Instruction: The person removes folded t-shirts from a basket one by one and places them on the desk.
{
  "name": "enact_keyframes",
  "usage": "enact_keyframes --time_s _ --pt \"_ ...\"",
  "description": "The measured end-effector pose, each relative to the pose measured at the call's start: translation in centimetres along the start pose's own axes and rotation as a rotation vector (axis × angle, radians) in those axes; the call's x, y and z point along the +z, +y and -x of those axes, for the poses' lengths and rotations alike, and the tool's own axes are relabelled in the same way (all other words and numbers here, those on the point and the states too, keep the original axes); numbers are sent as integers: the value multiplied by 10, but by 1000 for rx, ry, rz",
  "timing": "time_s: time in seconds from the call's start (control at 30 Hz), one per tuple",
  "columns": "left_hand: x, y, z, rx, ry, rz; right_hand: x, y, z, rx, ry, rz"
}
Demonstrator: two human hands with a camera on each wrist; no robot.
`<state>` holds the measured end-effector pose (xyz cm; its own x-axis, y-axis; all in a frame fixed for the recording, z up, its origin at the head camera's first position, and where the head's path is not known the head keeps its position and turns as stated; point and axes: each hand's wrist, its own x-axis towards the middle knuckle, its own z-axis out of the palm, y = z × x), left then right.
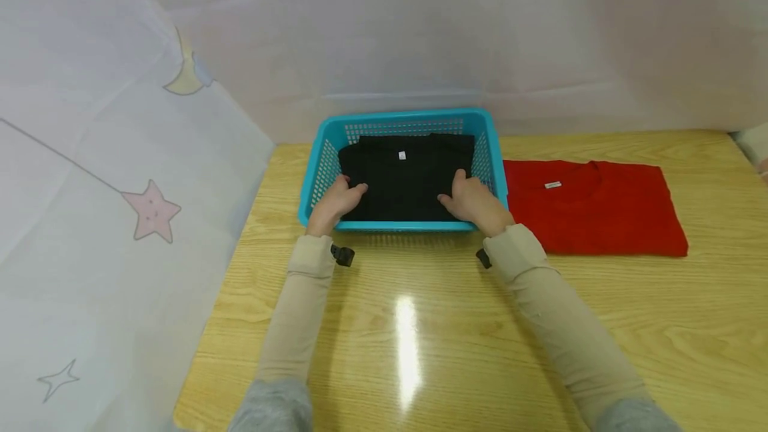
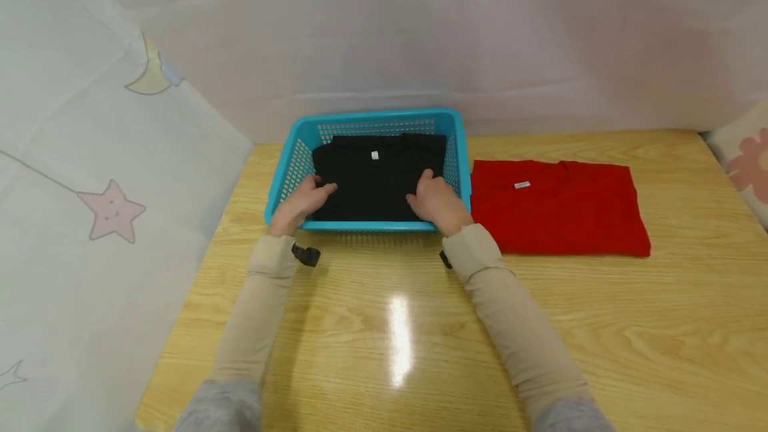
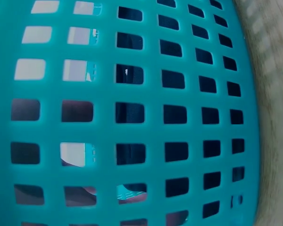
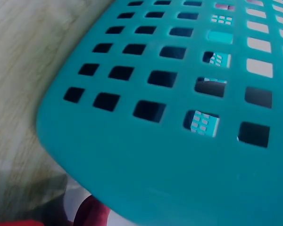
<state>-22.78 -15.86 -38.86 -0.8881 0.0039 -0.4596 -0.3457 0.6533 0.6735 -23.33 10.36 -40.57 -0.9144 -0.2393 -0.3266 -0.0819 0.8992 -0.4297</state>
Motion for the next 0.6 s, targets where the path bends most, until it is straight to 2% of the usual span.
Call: enact_keyframes --time_s 0.27,0.6 --pt "-2 0 -4 4 -3 29 -5 2 -4 -12 -66 -73" --pt "-4 -4 -9 26 -3 169 -9 8 -6 -103 -36 -165"
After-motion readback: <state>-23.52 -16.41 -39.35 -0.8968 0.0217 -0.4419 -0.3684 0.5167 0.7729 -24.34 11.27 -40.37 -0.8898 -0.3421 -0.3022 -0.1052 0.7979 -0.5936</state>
